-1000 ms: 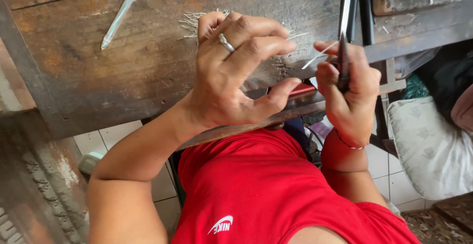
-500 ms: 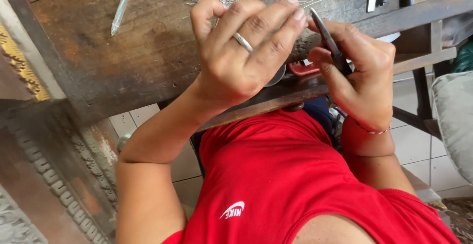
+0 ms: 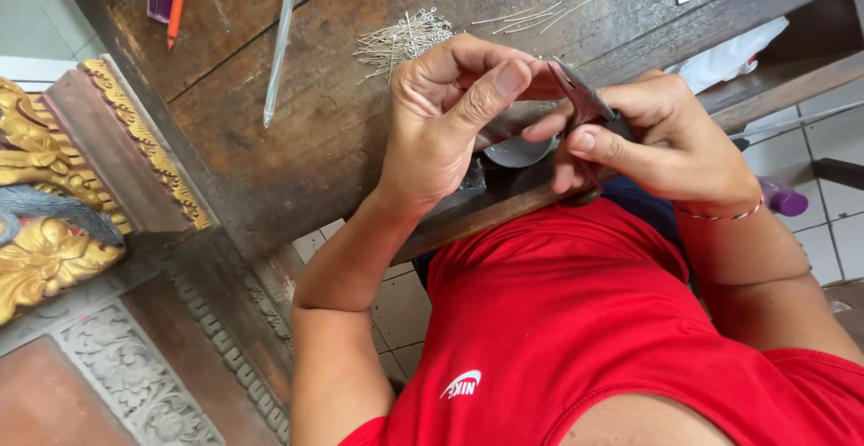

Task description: Bending the ends of small silver pins into loops using pliers at a jewelry workbench

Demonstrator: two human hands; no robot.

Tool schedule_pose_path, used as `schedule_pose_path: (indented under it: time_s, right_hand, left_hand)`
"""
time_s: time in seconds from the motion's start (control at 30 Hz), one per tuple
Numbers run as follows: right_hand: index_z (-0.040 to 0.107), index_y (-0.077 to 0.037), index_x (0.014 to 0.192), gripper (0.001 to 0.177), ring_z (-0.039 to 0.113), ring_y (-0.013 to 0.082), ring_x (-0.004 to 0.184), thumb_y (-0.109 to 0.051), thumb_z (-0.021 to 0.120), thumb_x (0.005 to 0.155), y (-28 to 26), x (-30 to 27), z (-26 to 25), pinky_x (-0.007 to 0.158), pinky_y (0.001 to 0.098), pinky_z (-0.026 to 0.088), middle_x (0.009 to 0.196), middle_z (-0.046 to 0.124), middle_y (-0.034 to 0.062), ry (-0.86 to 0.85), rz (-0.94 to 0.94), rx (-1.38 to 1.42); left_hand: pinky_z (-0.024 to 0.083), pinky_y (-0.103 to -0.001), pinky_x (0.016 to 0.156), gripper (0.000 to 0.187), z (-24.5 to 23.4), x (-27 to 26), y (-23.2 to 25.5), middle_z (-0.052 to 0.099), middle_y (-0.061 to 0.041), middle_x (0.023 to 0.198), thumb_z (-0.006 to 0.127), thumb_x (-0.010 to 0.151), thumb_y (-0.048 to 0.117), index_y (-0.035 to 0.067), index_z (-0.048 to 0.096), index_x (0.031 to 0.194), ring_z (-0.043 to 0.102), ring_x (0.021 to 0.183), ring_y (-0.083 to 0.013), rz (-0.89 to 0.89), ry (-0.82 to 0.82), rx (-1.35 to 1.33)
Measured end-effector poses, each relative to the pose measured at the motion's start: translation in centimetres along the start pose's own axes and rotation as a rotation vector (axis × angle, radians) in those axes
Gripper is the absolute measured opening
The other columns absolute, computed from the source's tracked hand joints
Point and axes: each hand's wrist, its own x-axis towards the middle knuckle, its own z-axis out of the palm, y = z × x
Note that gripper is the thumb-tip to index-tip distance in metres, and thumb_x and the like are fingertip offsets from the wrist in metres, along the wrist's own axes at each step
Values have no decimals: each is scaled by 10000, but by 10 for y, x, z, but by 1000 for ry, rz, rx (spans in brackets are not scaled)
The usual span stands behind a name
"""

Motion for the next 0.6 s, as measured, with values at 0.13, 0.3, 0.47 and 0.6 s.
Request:
schedule_pose_path:
  time_s: [0.13,0.3,0.47,0.6]
  right_hand:
    - [703,37,1202,346,747,163,657,-207,576,993,8,0,-6,611,241,626,755,781,158,-64,17,158]
    - [701,41,1202,356,728,136,589,-215,572,992,9,5,-9,592,211,613,755,802,165,-164,-46,188]
    - [704,30,1126,354,660,127,496,-281,573,1016,17,4,-11,497,206,564,641,756,161,-260,-38,356]
    - [699,66,1086,352,678,158,466,-270,626,1009,26,3,-11,470,204,572,613,733,189,-292,-5,527]
  left_hand:
    - [675,-362,933,98,-2,1,-3,762,-144,1047,718,1015,140,49,713,1050,776,998,-271,-31,-33,-22]
    - [648,-324,981,90,-3,2,-1,763,-125,1089,719,1024,160,75,717,1055,760,1072,-228,-16,-73,10]
    - [662,-362,995,82,-5,1,0,746,-193,1144,707,1038,133,63,693,1080,759,1070,-248,-34,-134,-51]
    - [682,-345,970,98,-4,2,3,748,-158,1099,699,1038,136,52,678,1085,768,1018,-237,6,-159,3]
